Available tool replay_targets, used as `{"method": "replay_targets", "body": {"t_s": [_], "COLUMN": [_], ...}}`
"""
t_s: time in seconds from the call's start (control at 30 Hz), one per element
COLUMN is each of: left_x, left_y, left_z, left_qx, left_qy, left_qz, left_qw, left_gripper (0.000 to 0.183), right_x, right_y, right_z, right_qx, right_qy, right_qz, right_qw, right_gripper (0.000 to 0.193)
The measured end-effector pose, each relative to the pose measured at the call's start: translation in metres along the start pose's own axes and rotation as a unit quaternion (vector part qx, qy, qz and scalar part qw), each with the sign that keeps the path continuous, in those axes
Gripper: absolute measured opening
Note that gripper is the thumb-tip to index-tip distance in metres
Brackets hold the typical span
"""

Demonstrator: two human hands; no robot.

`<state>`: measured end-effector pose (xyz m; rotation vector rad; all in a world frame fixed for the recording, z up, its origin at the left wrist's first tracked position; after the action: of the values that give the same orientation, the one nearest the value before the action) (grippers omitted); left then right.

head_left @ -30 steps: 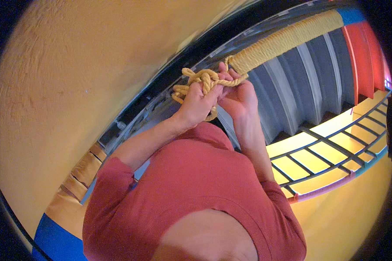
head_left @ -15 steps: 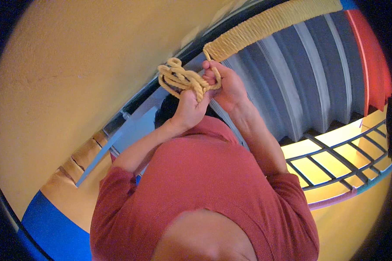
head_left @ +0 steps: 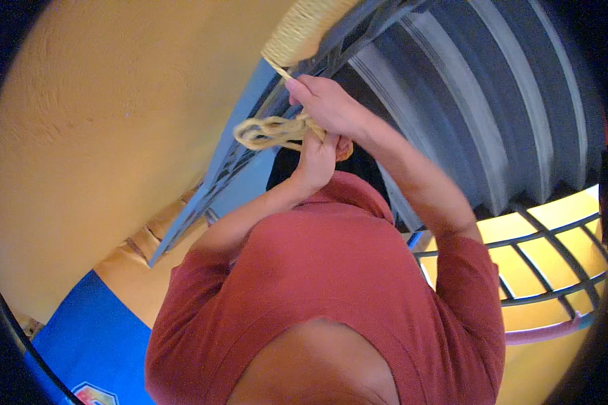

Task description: The person ties a yellow rope around a metal handrail by wrapping it repeatedly and securing it with a series of knots and loops.

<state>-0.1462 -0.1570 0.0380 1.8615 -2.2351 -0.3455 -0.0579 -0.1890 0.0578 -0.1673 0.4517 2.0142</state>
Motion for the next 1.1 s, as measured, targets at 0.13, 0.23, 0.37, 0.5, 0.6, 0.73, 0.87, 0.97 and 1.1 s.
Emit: {"method": "replay_targets", "body": {"t_s": [0.13, 0.23, 0.37, 0.5, 0.6, 0.73, 0.87, 0.97, 1.1], "left_x": [0.009, 0.018, 0.022, 0.024, 0.004, -0.016, -0.023, -0.035, -0.002], "left_y": [-0.003, 0.0, -0.004, -0.002, 0.002, 0.017, 0.018, -0.001, -0.012], "left_z": [0.012, 0.008, 0.001, 0.001, 0.025, 0.033, 0.007, -0.027, -0.09], "left_qx": [-0.102, -0.139, -0.13, -0.117, -0.142, -0.218, -0.207, -0.118, 0.109], "left_qy": [0.358, 0.43, 0.503, 0.494, 0.453, 0.294, -0.038, -0.234, -0.527], "left_qz": [0.019, 0.006, 0.002, -0.032, -0.058, -0.066, -0.018, -0.02, 0.059], "left_qw": [0.928, 0.892, 0.854, 0.861, 0.878, 0.928, 0.977, 0.965, 0.841], "left_gripper": [0.013, 0.01, 0.012, 0.02, 0.027, 0.029, 0.03, 0.029, 0.023], "right_x": [0.03, 0.02, -0.001, -0.016, -0.018, -0.032, -0.026, -0.019, 0.001], "right_y": [0.003, 0.008, 0.019, 0.016, 0.011, 0.008, 0.013, 0.025, 0.037], "right_z": [-0.009, -0.019, -0.013, -0.023, -0.03, -0.046, -0.039, -0.021, -0.021], "right_qx": [0.141, 0.129, 0.094, 0.046, -0.008, -0.085, -0.18, -0.21, -0.144], "right_qy": [-0.221, -0.383, -0.451, -0.4, -0.363, -0.266, -0.209, -0.209, -0.473], "right_qz": [0.218, 0.161, 0.119, 0.07, 0.046, -0.002, -0.013, 0.045, 0.254], "right_qw": [0.94, 0.9, 0.88, 0.913, 0.931, 0.96, 0.961, 0.954, 0.831], "right_gripper": [0.041, 0.032, 0.029, 0.031, 0.029, 0.028, 0.035, 0.047, 0.058]}}
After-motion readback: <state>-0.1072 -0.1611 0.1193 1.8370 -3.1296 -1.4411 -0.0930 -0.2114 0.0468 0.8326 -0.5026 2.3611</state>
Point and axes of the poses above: each hand's wrist, its own y-axis away from the middle knuckle, its own x-axis out of the palm, z = x × y, the point moved 8 cm from there along -y, towards the middle knuckle, and after that the axes turned 3 degrees about -y, right-handed, at the moved point
